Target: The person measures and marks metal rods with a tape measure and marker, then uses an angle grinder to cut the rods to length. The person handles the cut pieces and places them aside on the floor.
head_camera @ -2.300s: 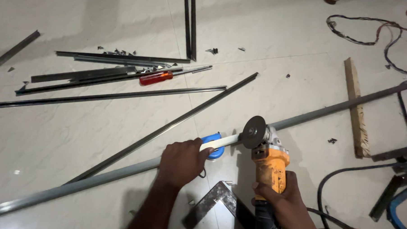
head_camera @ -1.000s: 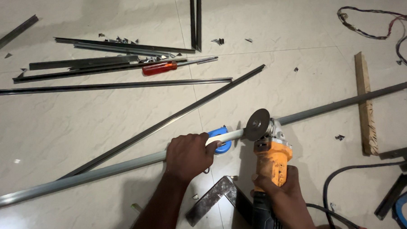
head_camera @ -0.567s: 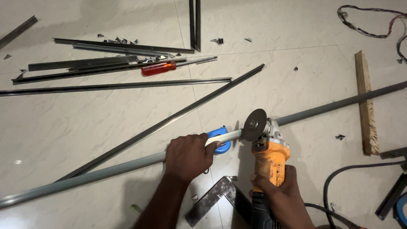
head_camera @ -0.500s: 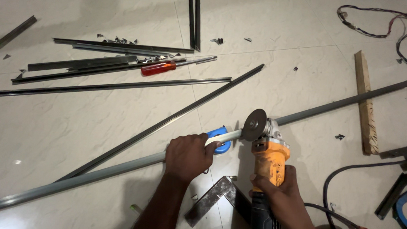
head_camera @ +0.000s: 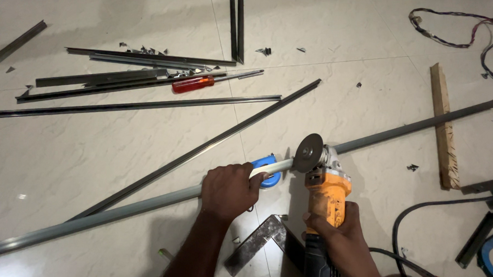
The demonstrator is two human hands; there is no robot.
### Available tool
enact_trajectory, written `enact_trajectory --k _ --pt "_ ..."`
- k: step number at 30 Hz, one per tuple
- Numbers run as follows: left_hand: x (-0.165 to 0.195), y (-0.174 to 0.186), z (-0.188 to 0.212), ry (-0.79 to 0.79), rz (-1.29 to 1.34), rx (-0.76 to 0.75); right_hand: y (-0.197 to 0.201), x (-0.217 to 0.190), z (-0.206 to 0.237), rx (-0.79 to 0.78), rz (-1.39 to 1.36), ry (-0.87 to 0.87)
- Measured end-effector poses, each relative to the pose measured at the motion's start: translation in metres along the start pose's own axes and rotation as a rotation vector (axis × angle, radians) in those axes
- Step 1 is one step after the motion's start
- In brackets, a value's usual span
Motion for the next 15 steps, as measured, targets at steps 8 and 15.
enact_trajectory --k 8,15 --pt "-0.0008 -0.0031 -0.0001 -0.003 -0.003 -0.018 0.0030 0.0079 -0.0036 0.018 -0.003 -0.042" --pt "-0.0004 0.0008 -0.0018 -0.011 -0.006 -0.003 0.0067 -0.0002 -0.0040 0.000 -0.006 0.062"
Point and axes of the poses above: each hand's wrist, its own z-axis away from the middle knuckle, its own y-axis out of the back of the hand, x = y × z, the point moved 8 cm from there along -z, towards the middle knuckle, and after that the axes turned 9 degrees about -z, right-handed, at the moved point
